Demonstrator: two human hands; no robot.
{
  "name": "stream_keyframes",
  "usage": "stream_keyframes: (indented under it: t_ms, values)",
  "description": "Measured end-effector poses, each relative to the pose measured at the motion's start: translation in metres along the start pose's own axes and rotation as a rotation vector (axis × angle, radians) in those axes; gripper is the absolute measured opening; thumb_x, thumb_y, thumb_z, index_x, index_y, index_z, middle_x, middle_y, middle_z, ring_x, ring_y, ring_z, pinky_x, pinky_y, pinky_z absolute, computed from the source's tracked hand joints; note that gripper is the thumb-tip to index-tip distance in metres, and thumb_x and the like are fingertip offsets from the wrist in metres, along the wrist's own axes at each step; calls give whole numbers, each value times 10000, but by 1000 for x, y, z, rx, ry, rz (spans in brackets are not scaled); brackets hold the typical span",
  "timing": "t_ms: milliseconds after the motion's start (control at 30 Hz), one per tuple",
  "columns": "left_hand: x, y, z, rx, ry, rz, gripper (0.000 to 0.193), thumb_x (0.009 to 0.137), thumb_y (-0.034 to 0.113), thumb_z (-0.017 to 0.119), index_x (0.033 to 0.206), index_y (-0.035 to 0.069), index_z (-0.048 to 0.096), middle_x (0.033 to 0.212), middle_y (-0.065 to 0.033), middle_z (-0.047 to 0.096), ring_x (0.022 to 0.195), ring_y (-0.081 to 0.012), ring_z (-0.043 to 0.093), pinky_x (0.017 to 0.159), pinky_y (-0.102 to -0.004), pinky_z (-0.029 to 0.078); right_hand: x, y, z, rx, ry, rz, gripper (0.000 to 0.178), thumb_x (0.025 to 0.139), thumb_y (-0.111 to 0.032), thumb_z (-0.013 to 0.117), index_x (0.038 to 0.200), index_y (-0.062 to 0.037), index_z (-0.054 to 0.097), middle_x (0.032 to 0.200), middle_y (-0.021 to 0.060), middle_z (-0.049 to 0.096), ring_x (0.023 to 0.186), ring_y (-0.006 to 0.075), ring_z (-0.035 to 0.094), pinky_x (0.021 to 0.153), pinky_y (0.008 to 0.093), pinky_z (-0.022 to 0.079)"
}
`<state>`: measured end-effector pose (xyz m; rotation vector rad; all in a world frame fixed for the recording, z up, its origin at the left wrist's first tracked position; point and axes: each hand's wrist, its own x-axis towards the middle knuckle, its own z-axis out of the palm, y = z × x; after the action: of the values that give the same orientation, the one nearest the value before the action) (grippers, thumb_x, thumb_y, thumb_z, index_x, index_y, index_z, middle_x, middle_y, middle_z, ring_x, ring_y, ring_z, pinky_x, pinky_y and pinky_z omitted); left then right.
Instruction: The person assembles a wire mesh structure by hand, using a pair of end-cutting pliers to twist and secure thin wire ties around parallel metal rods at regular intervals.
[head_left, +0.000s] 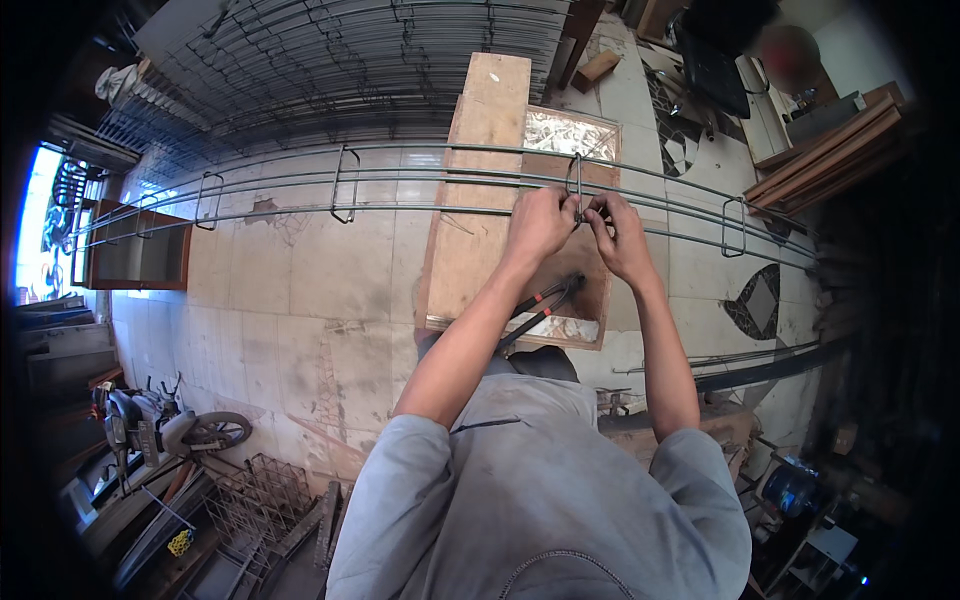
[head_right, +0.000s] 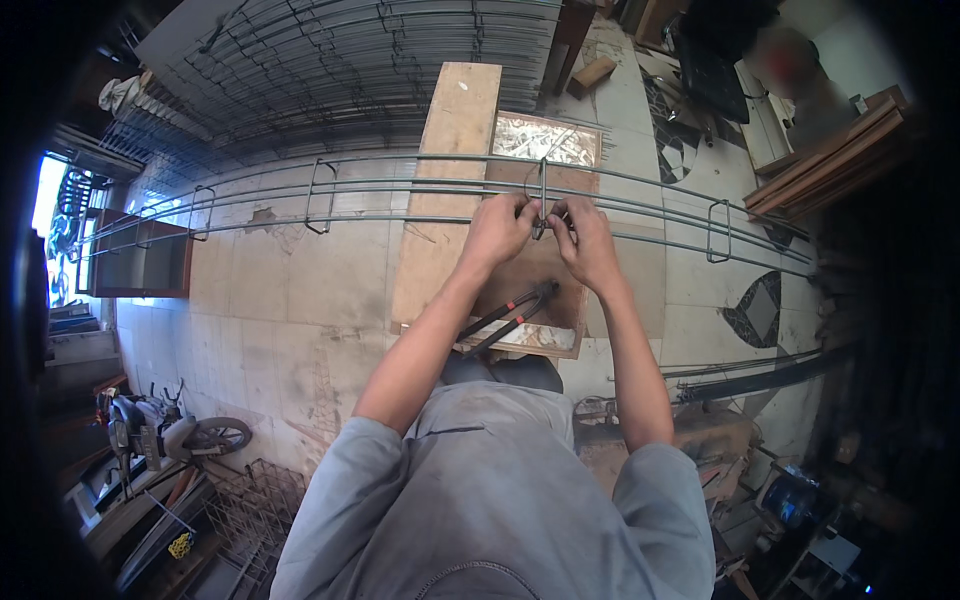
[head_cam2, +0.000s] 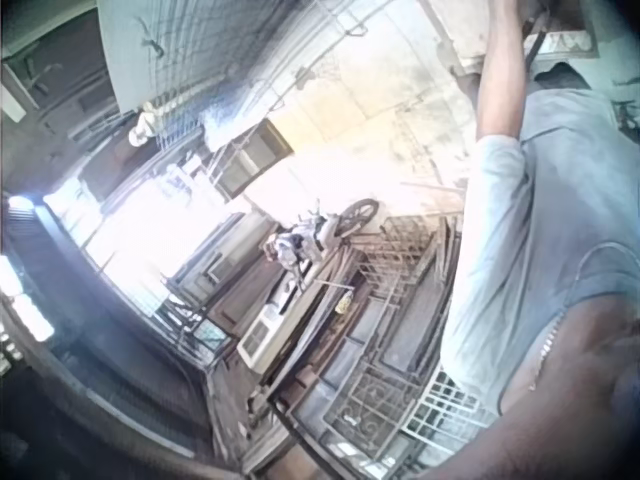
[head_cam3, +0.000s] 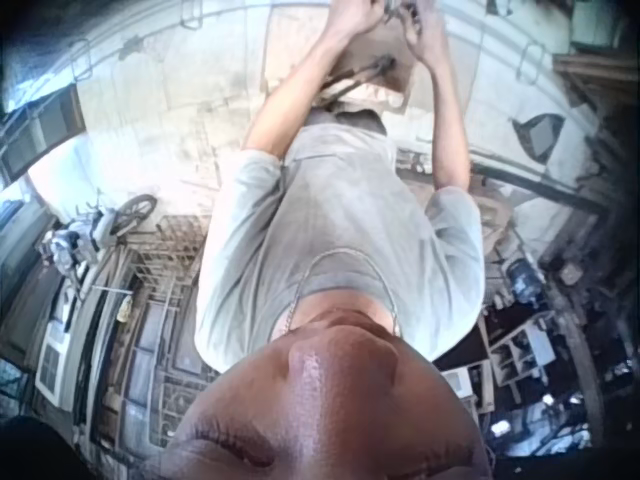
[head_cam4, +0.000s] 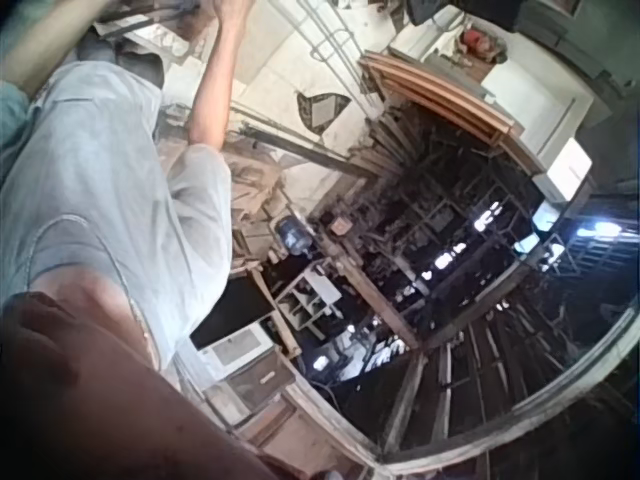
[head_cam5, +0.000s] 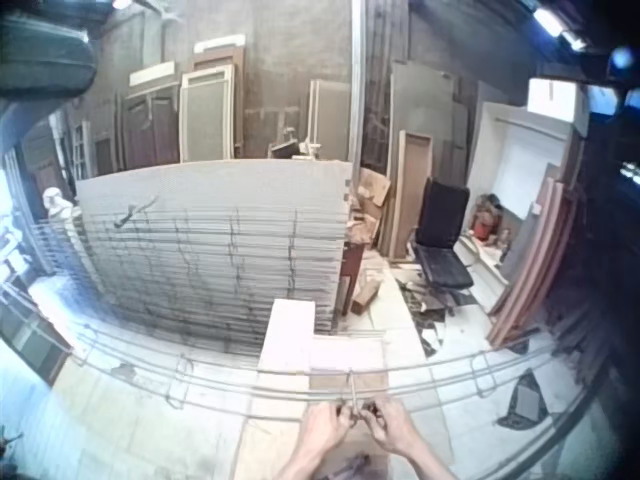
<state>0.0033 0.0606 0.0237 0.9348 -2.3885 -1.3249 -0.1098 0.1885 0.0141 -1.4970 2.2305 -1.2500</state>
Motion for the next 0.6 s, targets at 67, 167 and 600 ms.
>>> stream_keyframes:
  t_ms: [67,167,600]
  values:
    - [3,0,-2,11,-17,-11,331,945,302,601,921,-2,728,807,-242,679,833,-410,673,762,-457,511,-1,0,2,-32,13,-25,98,882,-61,638,946,-11,582,887,146,612,831,337,595,732,433,440]
    - [9,-1,-3,-18,-49,-38,315,927,288,614,907,-4,731,815,-265,669,845,-437,660,772,-480,513,-1,-2,4,-31,19,-24,95,888,-74,629,936,-18,569,878,147,603,838,344,580,743,438,417]
    - [21,-13,9,-136,-86,-93,286,925,220,640,857,-43,729,753,-171,715,721,-257,703,706,-369,523,-4,0,7,-101,31,-106,98,875,-59,634,962,-21,612,915,139,624,882,350,590,799,428,428]
